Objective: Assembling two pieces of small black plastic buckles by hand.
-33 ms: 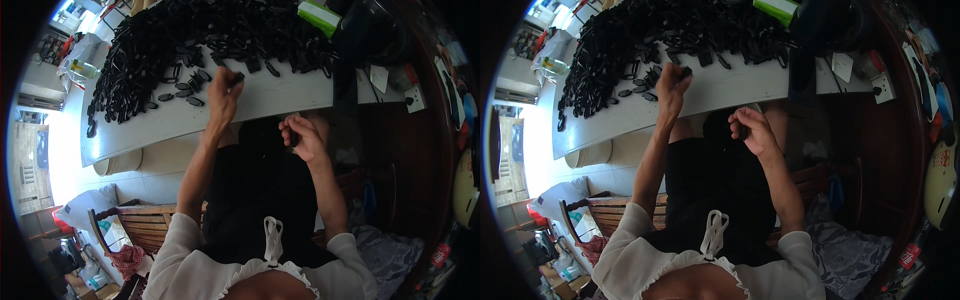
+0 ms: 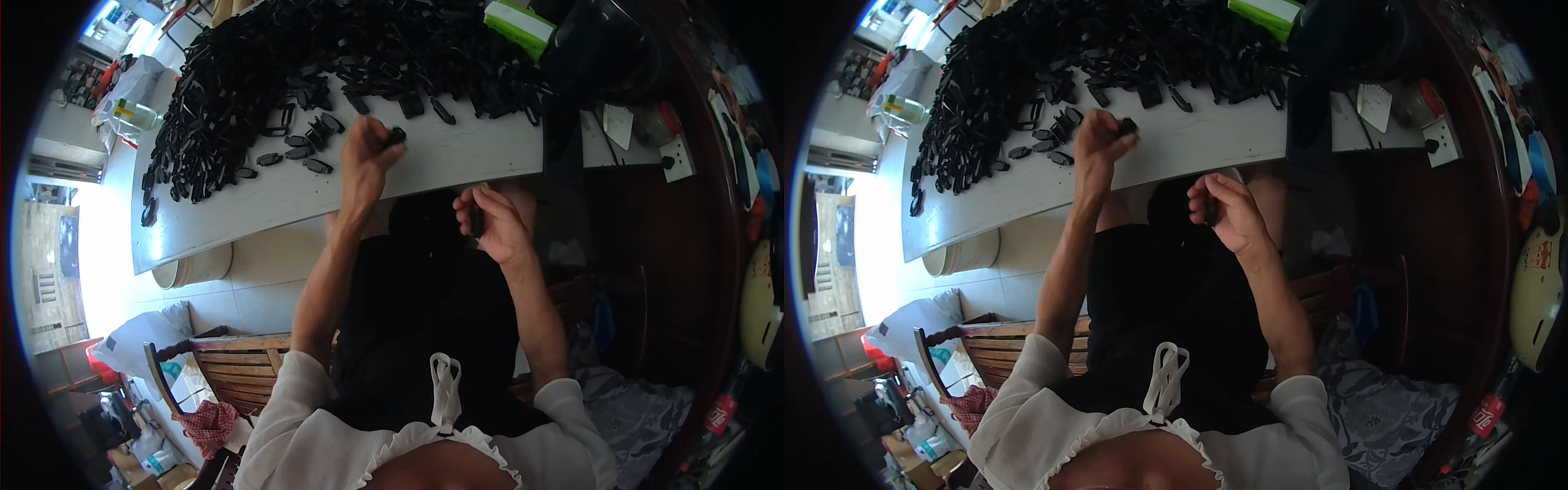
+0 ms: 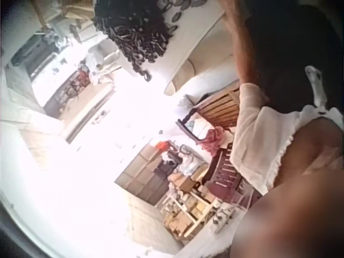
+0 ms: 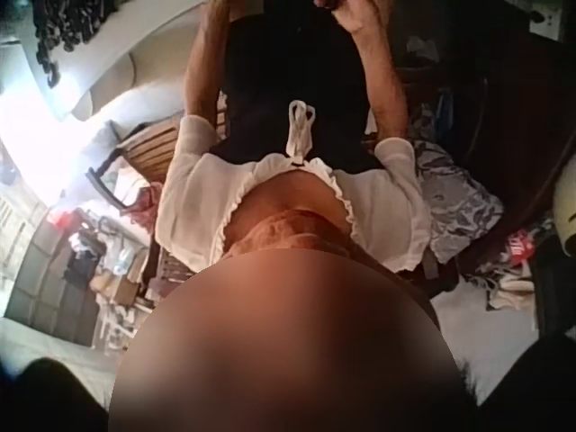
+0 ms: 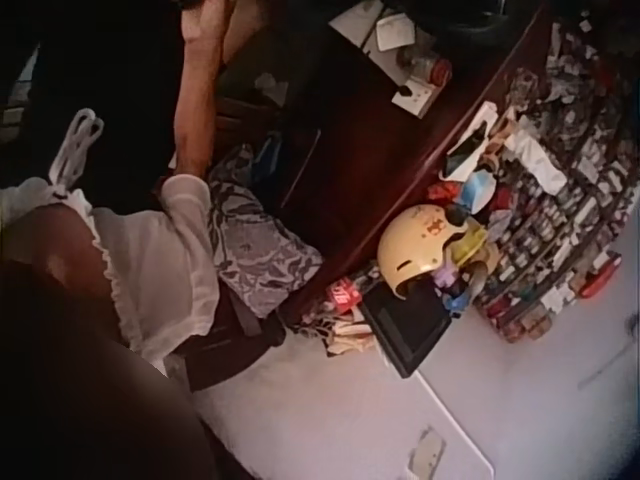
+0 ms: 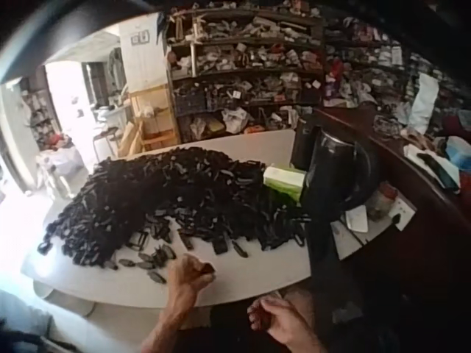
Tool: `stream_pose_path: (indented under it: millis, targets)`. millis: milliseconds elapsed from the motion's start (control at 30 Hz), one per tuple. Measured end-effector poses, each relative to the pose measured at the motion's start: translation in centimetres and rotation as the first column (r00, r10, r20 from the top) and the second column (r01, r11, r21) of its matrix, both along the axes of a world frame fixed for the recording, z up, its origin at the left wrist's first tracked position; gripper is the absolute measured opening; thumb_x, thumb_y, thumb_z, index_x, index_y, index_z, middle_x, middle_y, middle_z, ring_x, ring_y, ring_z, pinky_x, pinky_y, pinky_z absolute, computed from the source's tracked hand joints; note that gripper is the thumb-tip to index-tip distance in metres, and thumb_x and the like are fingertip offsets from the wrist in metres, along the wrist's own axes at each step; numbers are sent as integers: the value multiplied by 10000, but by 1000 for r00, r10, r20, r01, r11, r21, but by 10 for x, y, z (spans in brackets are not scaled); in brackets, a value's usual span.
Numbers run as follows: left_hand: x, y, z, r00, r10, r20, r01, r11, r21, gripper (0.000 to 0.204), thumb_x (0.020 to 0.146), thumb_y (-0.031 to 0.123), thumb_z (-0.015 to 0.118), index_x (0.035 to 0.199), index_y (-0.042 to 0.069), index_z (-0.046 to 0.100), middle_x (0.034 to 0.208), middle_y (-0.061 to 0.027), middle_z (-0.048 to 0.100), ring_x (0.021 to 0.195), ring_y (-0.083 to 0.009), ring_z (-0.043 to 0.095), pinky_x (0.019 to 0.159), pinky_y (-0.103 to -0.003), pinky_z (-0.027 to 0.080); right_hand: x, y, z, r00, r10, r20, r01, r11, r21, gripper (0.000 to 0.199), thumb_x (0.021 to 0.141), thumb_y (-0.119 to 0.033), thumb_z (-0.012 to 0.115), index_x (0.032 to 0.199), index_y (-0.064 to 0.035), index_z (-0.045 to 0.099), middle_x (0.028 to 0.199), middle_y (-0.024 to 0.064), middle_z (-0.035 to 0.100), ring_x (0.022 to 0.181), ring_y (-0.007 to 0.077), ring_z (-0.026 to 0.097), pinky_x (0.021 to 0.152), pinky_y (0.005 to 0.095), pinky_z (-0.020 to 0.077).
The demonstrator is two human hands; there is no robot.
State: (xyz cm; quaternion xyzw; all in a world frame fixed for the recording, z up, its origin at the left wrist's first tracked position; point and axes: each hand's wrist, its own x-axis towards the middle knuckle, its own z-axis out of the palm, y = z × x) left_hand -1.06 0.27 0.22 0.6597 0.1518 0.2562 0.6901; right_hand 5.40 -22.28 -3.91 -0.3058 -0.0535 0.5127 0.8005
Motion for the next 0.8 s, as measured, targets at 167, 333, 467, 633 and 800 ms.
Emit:
stream_pose_path:
  millis: [167, 333, 467, 633, 800]
  targets:
    - [-32, -40, 1, 971, -235, -35, 207, 911, -358, 269, 757, -96, 626, 976, 22, 525, 868, -25, 581, 839, -99, 562, 756, -221, 460, -13, 5, 27, 997, -71, 37, 73, 996, -46, 160, 898, -27, 505, 1031, 46, 554, 1035, 175, 590, 1037, 266, 580, 931, 403, 492]
    - [-51, -55, -10, 913, -406, 24, 340, 729, -594, 212, 799, -41, 627, 955, 44, 513, 815, -41, 589, 719, -108, 576, 663, -210, 452, -20, 7, 31, 962, -95, 254, 98, 995, 2, 181, 888, -50, 555, 1038, 51, 542, 1071, 190, 584, 1081, 280, 578, 961, 427, 484]
    - [-59, -63, -7, 907, -420, 36, 346, 691, -634, 129, 851, 19, 598, 936, 46, 504, 776, -41, 574, 607, -103, 510, 591, -206, 410, -15, -1, 28, 975, 13, 223, -16, 1000, 12, 190, 904, -169, 587, 997, -10, 538, 928, 129, 621, 728, 142, 616, 635, 196, 495]
    - [-57, -80, 5, 962, -270, 26, 216, 702, -678, 248, 971, 266, 444, 931, 41, 541, 720, -6, 519, 565, -86, 369, 556, -195, 305, -23, 6, 37, 778, -2, 628, 225, 935, -276, 173, 942, -205, 539, 947, -35, 563, 662, -32, 488, 561, 39, 414, 504, 162, 327]
    - [-60, -80, -3, 958, -285, -22, 224, 797, -561, 355, 992, 345, 378, 910, 52, 561, 721, 9, 505, 577, -75, 371, 554, -188, 296, -33, 16, 42, 182, 148, 972, 540, 811, -225, 140, 903, -157, 560, 943, -23, 567, 669, 71, 578, 583, 184, 549, 523, 295, 406]
